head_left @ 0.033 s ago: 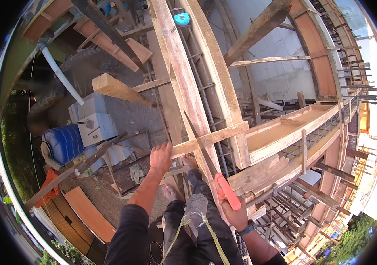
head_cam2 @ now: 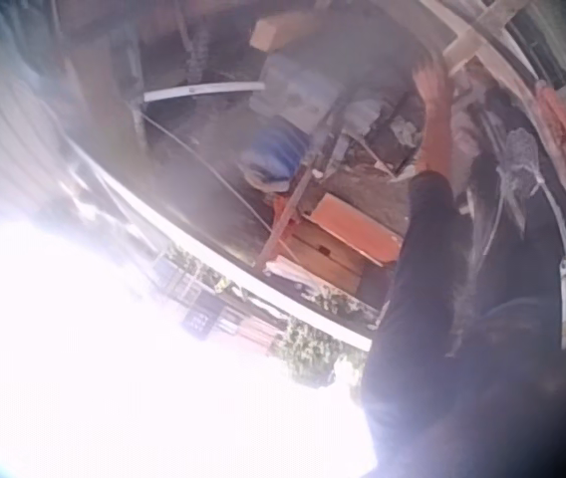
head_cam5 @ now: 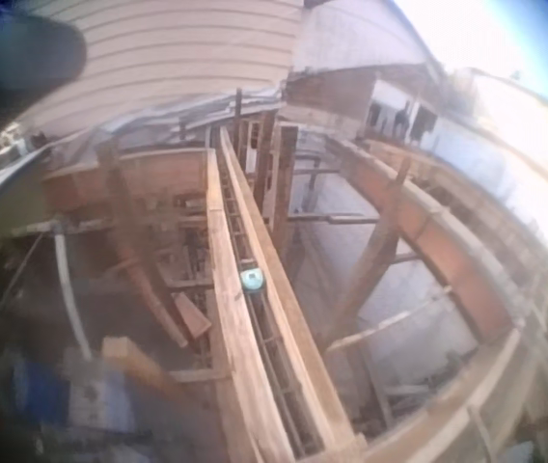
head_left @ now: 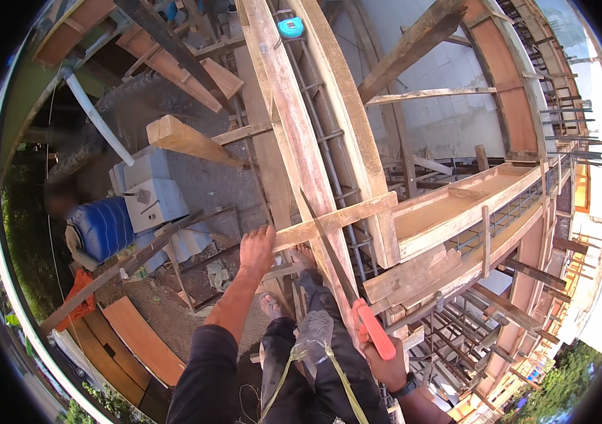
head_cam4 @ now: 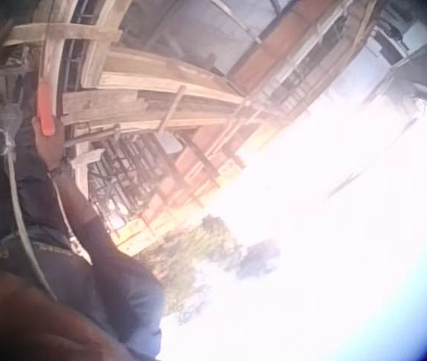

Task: The person assembles wooden formwork on a construction site. They cut a wooden plank with a hand saw, measure and mark it with a tape measure, and secure it to the structure using a hammer and nails.

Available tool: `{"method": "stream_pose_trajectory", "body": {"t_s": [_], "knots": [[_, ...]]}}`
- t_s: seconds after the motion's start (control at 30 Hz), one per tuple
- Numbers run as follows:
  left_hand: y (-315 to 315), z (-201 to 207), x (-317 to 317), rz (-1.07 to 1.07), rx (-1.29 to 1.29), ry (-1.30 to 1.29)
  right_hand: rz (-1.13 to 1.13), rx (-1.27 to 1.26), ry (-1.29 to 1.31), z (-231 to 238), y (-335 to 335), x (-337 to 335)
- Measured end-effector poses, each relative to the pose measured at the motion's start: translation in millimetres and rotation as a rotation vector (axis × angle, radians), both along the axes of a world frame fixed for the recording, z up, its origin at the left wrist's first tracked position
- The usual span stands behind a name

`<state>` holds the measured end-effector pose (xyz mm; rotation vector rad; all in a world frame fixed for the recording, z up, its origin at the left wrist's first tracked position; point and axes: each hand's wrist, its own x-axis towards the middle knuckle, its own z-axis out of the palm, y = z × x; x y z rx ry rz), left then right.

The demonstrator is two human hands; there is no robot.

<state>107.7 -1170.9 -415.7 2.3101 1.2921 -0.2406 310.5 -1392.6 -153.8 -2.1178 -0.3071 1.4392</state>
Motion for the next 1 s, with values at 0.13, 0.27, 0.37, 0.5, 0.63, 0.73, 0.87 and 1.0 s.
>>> {"method": "stream_pose_trajectory", "body": {"t_s": [0.13, 0.27, 0.37, 0.5, 0.63, 0.73, 0.87, 1.0], "knots": [[2, 4, 6, 0.005, 0.000, 0.041, 0.040, -0.058, 0.006, 22, -10, 7], [5, 1, 19, -0.017, -0.014, 0.025, 0.000, 0.154, 0.010, -135, 96, 20], [-3, 3, 3, 0.019, -0.050, 0.040, 0.024, 0.058, 0.044, -80, 56, 11], [-6, -12, 1, 0.048, -0.005, 0.007, 0.045, -0.247, 0.033, 51, -23, 17], [-8, -6, 7, 0.035, -0.018, -0.023, 0.414, -0.134, 0.219, 5, 12, 4], [-13, -9, 1, 0.054, -0.001, -0.007, 0.239, 0.056, 0.100, 11, -26, -28], [-5, 0, 5, 0.063, -0.012, 0.057, 0.120, 0.077, -0.137, 32, -16, 33], [-6, -5, 4, 0.062, 0.042, 0.019, 0.154, 0.157, -0.160, 21, -7, 29]]}}
